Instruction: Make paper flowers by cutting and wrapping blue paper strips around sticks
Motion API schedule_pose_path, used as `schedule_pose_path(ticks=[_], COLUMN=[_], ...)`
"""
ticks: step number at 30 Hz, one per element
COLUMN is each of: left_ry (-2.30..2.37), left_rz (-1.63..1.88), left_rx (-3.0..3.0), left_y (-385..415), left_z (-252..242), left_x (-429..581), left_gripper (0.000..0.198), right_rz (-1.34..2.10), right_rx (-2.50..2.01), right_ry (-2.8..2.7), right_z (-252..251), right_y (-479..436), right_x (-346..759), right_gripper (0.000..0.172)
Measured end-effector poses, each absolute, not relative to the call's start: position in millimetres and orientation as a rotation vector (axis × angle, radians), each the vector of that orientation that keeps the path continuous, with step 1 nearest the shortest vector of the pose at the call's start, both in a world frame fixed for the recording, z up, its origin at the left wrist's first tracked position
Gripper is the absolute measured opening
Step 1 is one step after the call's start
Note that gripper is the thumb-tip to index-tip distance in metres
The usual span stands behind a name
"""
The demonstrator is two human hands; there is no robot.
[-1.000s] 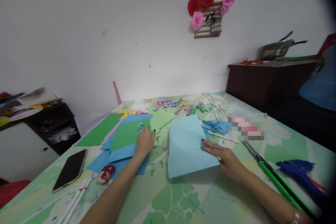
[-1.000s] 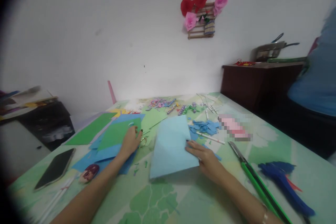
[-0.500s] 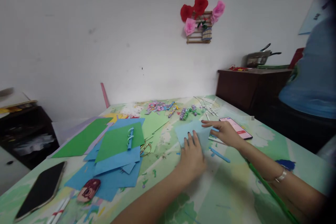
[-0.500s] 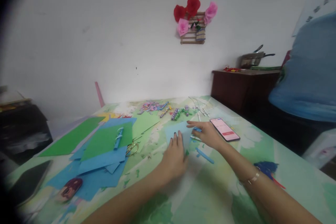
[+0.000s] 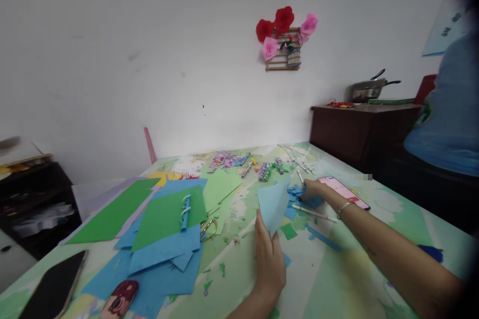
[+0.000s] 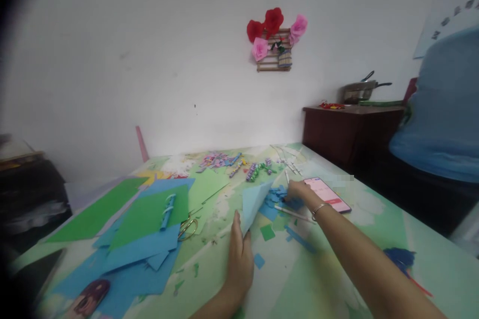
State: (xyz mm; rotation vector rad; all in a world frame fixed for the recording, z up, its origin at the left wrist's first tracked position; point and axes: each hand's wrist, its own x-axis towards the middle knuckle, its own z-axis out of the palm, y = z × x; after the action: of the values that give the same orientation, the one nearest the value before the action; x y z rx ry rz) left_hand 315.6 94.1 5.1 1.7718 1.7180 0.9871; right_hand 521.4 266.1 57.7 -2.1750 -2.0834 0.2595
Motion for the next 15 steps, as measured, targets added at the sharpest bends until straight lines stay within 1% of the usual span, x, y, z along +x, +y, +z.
schedule_pose_path(ticks=[3,6,8,11,12,15], left_ry=[1.628,1.502,1.445,1.414,1.407,1.395], left_rz=[1.214,1.465,1.538,1.559,1.558,1.559], left_rx=[1.654,1.487,1.394,1.336,1.333,1.326], left_y=[92.5,91.2,91.0,92.1,92.6,94.1], left_z=[0.2,1.0,2.9,4.8,4.9,4.2], left_x=[320.0,319.7,317.9,315.0,314.4,313.5], left_gripper=[0.05,0.046,0.044,0.041,0.041,0.04], right_rz=[0.49,0.598,0.603,0.62,0.639,0.706], right_rx=[-2.321,-2.388,-2.369,-2.285,-2.257,-2.207], right_ry=[-2.086,-2.049,-2.043,-2.07,-2.08,-2.087], right_z=[61.7,62.4,61.2,58.7,58.1,56.9], right_y=[268.1,269.0,270.5,274.0,275.3,278.4], right_x=[510.2,499.2,495.1,496.9,499.2,507.4], right_gripper=[0.024,0.028,0.035,0.06,0.064,0.065])
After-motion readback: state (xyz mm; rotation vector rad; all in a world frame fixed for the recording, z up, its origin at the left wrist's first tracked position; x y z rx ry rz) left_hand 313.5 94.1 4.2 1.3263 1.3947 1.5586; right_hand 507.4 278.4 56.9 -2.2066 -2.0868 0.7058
